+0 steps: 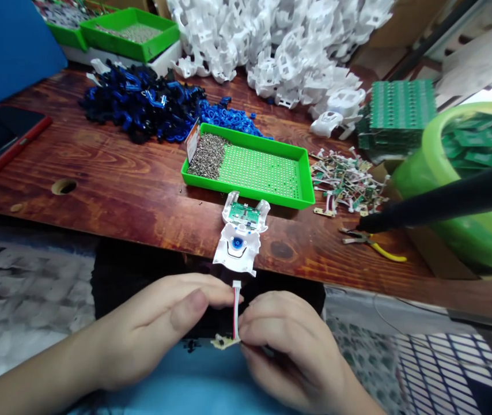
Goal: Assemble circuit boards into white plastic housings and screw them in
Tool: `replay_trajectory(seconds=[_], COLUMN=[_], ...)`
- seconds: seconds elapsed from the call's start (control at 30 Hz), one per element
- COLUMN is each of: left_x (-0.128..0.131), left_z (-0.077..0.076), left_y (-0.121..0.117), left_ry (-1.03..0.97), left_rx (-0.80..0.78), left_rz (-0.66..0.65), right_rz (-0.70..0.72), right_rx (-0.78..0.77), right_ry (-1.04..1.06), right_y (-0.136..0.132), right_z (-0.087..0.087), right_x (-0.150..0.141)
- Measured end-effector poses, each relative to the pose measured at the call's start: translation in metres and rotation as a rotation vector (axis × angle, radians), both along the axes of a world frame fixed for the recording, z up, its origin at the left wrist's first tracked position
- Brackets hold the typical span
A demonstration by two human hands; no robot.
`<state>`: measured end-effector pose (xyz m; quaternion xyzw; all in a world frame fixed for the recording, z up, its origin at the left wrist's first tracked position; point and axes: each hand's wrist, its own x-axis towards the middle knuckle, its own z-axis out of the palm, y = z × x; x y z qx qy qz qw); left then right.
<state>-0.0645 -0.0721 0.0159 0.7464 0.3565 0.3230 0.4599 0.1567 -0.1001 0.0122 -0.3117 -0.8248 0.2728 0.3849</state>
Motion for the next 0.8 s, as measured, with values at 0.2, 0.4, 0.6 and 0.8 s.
replay_trajectory(seconds=[0.2, 0.4, 0.6, 0.8], left_x=[0.012, 0.011, 0.003, 0.001], left_z=[0.001, 0.002, 0.001, 0.007], left_y=[0.006, 0.006, 0.003, 0.001], left_ry=[-0.233, -0.248, -0.131, 0.02], left_rx=[-0.339, -0.357, -0.312, -0.528], left_rz=[-0.079, -0.039, -0.019, 0.01], right_rz=[0.007, -0.036, -0.085, -0.087], right_rx=[0.022, -0.009, -0.121, -0.203], right_ry=[0.033, 0.017, 0.061, 0.056], right_y=[0.0, 0.001, 0.003, 0.002], right_z=[-0.003, -0.006, -0.007, -0.007], right_x=[-0.002, -0.006, -0.012, -0.012])
